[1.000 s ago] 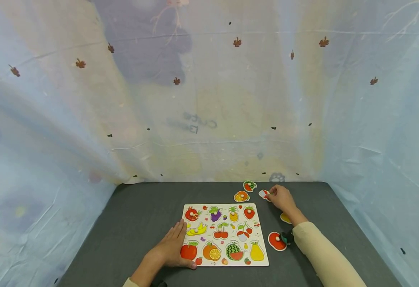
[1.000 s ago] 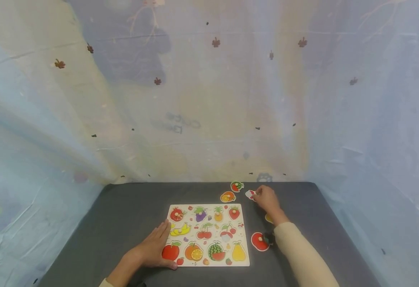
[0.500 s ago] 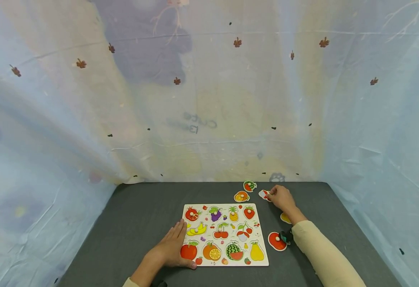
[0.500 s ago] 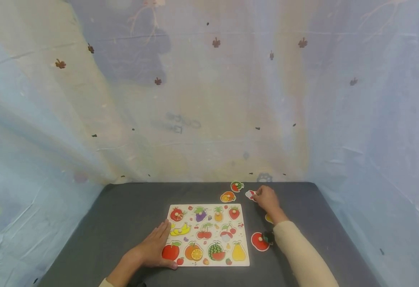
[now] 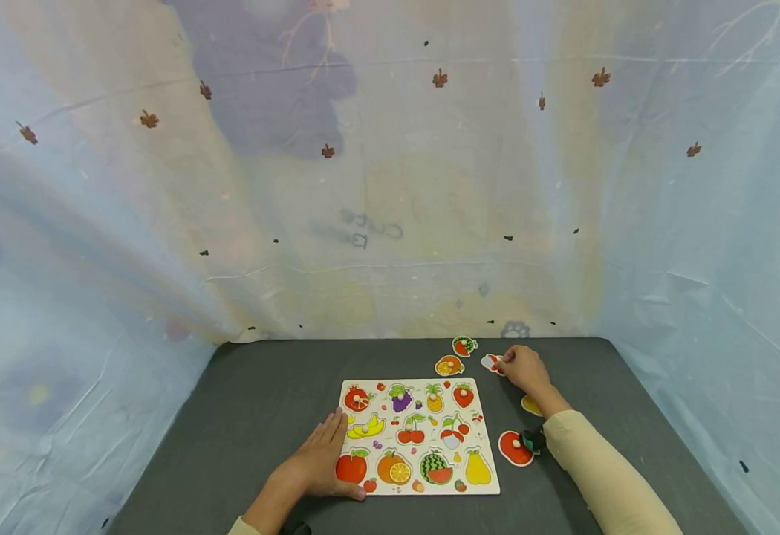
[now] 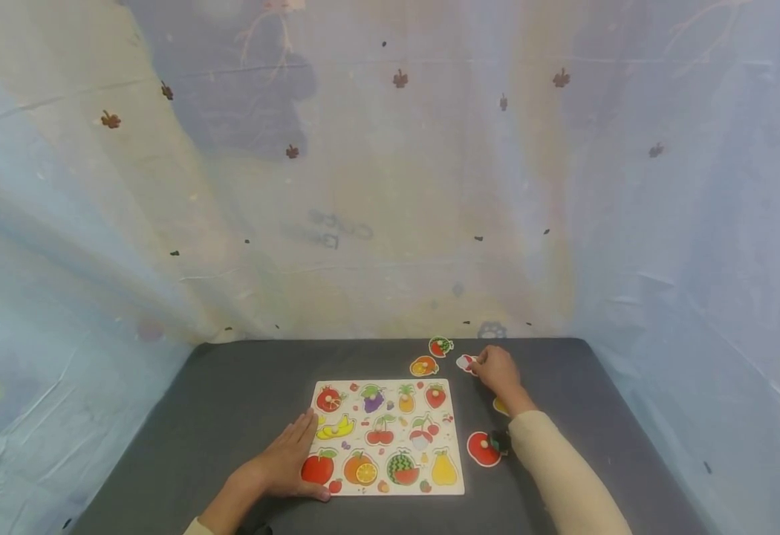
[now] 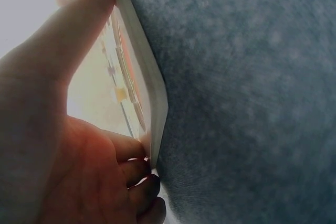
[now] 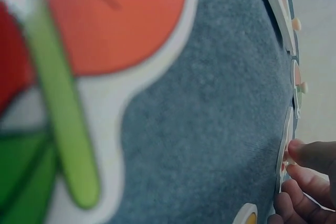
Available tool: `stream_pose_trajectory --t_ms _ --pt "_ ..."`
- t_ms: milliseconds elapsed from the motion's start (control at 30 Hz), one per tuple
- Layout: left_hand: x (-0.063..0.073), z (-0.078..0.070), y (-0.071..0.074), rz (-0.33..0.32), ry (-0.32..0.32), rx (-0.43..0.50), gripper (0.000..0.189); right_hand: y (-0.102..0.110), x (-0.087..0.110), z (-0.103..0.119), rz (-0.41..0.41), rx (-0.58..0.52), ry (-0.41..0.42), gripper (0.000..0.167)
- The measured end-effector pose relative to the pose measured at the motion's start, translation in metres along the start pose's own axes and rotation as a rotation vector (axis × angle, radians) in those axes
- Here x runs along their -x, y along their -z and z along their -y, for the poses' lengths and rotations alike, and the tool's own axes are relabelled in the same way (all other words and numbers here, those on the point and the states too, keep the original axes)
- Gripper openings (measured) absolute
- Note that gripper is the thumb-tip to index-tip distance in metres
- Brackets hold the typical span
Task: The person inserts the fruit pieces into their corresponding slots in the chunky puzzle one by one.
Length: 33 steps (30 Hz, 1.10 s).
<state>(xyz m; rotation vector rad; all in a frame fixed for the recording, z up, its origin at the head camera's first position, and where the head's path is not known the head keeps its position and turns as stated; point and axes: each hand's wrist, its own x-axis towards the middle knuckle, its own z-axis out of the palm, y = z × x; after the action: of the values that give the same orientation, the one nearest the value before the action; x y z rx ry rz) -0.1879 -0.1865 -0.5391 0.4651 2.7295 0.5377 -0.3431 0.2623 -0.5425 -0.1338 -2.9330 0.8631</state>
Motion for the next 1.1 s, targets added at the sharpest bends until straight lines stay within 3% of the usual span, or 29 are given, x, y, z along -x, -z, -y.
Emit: stream_pose_trajectory --t_ms 633,1100 --pt "-0.002 0.004 -0.002 -0.001 0.000 -0.005 0.143 0.010 0.019 0.015 -0.051 -0.008 0.056 0.020" --pt "-0.002 0.003 -0.002 0.003 -0.002 0.006 0.142 0.014 0.041 0.027 -0.086 -0.014 0.154 0.017"
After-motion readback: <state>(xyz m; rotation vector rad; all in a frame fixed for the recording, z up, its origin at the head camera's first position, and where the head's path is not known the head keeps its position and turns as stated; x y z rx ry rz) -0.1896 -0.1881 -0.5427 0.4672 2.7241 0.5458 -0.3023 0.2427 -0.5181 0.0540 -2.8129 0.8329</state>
